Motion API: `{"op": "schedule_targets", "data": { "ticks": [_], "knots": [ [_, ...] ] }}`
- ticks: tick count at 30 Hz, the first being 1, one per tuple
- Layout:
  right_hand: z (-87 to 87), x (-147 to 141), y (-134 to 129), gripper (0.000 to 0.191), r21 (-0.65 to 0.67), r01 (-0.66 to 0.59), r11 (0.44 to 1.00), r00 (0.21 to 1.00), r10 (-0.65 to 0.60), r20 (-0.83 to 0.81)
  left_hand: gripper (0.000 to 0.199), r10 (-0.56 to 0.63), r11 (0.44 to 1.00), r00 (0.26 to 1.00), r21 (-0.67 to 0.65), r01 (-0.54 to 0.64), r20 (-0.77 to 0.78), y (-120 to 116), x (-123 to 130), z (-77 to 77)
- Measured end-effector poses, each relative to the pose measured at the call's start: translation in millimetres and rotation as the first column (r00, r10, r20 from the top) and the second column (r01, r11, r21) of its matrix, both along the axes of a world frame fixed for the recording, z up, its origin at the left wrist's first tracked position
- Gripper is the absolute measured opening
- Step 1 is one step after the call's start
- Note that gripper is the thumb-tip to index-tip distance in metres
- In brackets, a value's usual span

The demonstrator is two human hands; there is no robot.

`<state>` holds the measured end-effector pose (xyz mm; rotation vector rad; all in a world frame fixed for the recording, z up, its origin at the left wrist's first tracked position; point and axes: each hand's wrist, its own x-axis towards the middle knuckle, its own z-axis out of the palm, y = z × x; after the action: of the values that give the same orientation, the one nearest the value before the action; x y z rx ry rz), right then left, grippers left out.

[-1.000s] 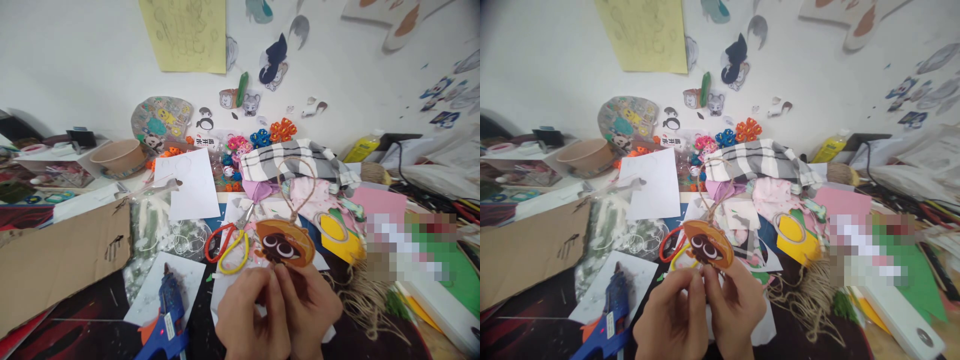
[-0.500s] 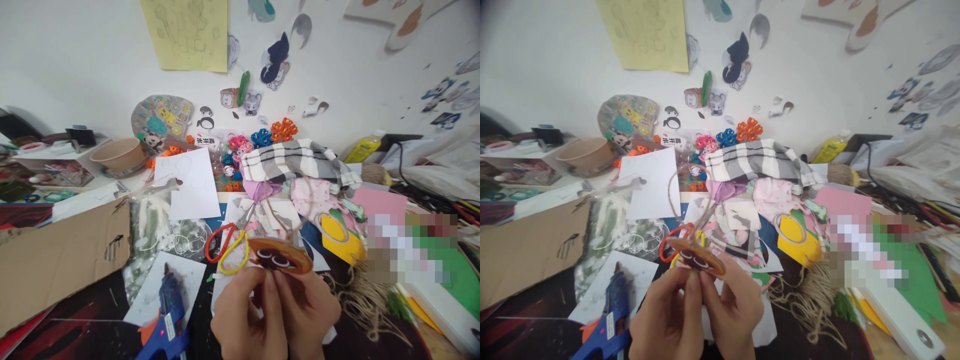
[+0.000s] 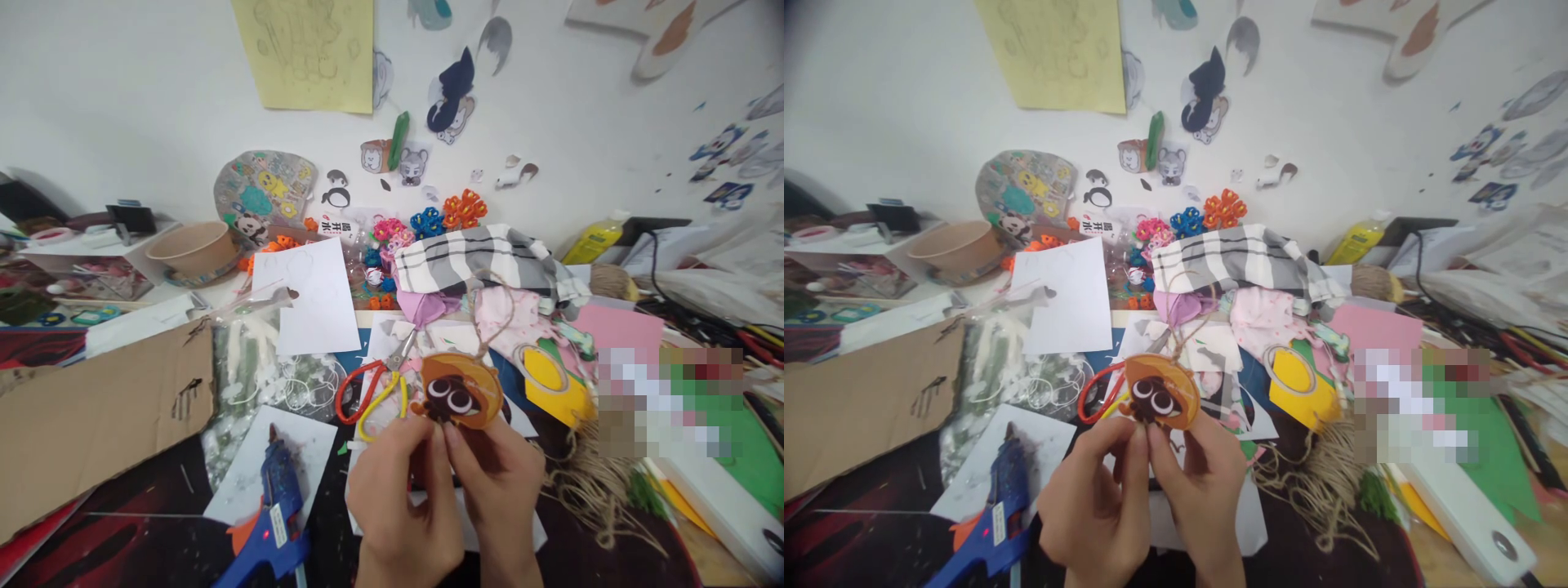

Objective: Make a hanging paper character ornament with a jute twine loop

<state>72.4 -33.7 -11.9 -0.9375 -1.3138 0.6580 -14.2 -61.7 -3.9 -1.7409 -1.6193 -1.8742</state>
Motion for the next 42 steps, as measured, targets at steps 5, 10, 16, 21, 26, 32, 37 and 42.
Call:
{"op": "schedule_targets", "data": {
  "ticks": [5,10,16,21,26,32,37,42],
  "knots": [
    [0.5,-1.1,-0.9,0.015,-0.030,0.046,0.998,0.998,-0.045,0.038,0.013,0.028,1.000,0.999,0.006,-0.029,0.024,-2.9,1.9,-1.1],
    [-1.0,-1.3,-2.3,0.016,-0.045,-0.004,0.999,1.000,0.005,0.010,0.014,0.031,1.000,0.998,-0.005,-0.030,0.047,-3.4,2.0,-3.8],
    [-3.8,-1.4,-3.2,0.021,-0.029,0.047,0.998,0.999,-0.047,0.013,0.013,0.002,1.000,0.999,-0.017,-0.001,0.046,-2.2,1.5,-0.5],
    [-0.1,-2.1,-2.1,0.011,-0.007,0.056,0.998,0.997,-0.056,0.046,0.011,0.029,0.999,0.999,0.012,-0.030,0.041,-3.4,1.8,-1.6],
    [0.2,-2.6,-4.6,0.010,-0.041,0.041,0.998,0.998,-0.039,0.046,0.012,0.037,0.999,0.998,0.008,-0.038,0.052,-4.0,2.4,-2.6],
    [-2.3,-1.7,-3.6,0.008,-0.006,0.096,0.995,0.993,-0.096,0.072,0.014,0.021,1.000,0.999,0.007,-0.022,0.037,-2.9,3.4,-0.1],
    [-3.4,-0.6,-2.9,0.012,0.031,0.125,0.992,0.987,-0.128,0.096,0.015,0.021,1.000,0.999,-0.009,-0.020,0.026,-2.5,3.2,0.2],
    [-5.4,-0.1,-4.8,0.013,0.041,0.092,0.995,0.988,-0.096,0.125,0.010,0.037,0.999,0.999,-0.023,-0.037,0.003,-1.4,2.0,0.7]
  ]
}}
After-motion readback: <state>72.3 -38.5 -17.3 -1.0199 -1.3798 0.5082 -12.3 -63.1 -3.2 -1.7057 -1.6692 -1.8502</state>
